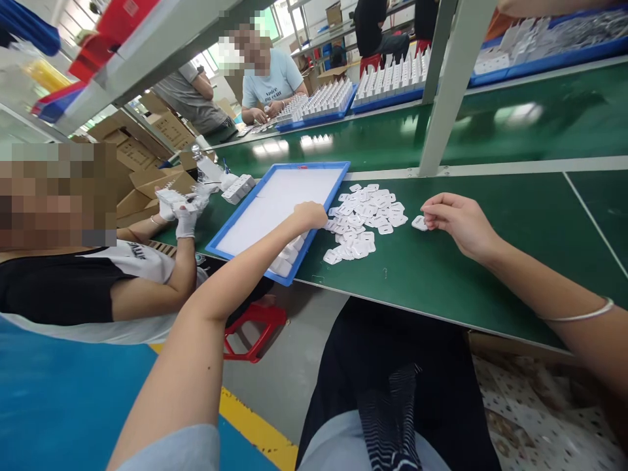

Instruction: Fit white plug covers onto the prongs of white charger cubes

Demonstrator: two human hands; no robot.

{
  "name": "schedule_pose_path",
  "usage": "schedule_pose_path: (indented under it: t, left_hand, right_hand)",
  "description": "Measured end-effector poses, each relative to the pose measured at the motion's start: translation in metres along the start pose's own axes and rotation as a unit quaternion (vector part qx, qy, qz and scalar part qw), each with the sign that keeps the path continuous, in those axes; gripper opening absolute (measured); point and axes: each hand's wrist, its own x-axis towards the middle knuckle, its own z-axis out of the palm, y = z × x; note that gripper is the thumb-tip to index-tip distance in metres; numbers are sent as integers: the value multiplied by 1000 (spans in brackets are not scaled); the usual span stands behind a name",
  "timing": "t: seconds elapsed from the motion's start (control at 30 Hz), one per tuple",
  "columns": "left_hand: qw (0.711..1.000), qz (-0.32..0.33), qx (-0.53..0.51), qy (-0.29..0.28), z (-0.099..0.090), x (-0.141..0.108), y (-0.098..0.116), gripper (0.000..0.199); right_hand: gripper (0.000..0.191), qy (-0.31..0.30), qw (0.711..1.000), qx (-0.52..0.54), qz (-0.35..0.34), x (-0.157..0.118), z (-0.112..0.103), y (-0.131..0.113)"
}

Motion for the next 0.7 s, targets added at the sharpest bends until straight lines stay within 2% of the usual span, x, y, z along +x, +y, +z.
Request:
schedule_pose_path:
  t: [0.27,0.5,0.57,0.63,0.7]
  left_hand:
    - [1000,2,3,-5,-4,-2,1,45]
    - [999,39,-14,3,-11,-8,-3,30]
    - [998,45,-34,18,-14,-13,-2,35]
    - [997,45,-51,47,-18,-22,-3,49]
    - [990,44,-87,103,-18,-33,-14,61]
  right_hand:
    - [13,-5,1000,-20,-19,-2,4,-4]
    - [10,-14,998,-24,-51,5,0,3]
    - [10,-13,998,-29,-55,6,0,2]
    - [12,-11,997,-37,-60,6,-1,0]
    - [13,-7,997,-44,-67,6,-2,-2]
